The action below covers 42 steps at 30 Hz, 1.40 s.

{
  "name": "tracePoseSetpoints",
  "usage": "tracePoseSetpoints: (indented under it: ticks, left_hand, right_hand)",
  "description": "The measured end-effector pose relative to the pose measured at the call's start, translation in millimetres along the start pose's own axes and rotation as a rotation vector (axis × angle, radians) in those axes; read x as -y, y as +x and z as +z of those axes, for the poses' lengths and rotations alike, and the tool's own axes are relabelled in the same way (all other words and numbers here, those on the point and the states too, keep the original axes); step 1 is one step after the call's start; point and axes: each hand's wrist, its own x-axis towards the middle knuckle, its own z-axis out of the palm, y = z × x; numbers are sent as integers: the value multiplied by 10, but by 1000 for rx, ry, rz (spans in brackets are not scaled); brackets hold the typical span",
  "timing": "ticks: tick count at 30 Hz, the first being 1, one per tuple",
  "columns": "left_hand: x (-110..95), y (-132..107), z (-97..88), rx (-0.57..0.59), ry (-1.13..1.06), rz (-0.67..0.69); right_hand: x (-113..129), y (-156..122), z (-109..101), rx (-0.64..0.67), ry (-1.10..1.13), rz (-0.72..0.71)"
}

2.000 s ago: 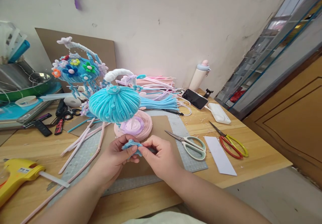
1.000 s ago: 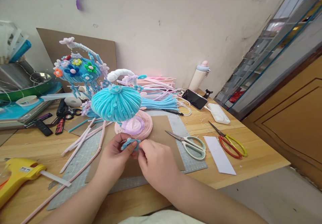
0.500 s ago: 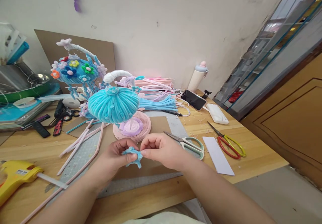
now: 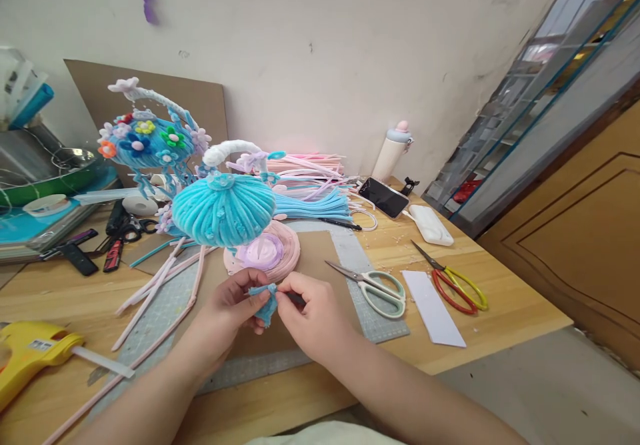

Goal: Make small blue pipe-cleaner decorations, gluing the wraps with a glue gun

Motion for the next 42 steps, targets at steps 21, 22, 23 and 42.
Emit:
tracePoseSetpoints:
  ticks: [21,22,23,42]
  left_hand:
    - [56,42,-1,-277,173,65]
    - [65,46,-5,-267,137,59]
    - [70,47,-10,-252,91,48]
    - [111,70,-29,26,682,60]
  right_hand:
    - [14,12,-27,157,218,296]
    - [1,20,-12,173,249,316]
    - [-12,31,-1,190,277,334]
    - [-240,435,-235,792,190,459]
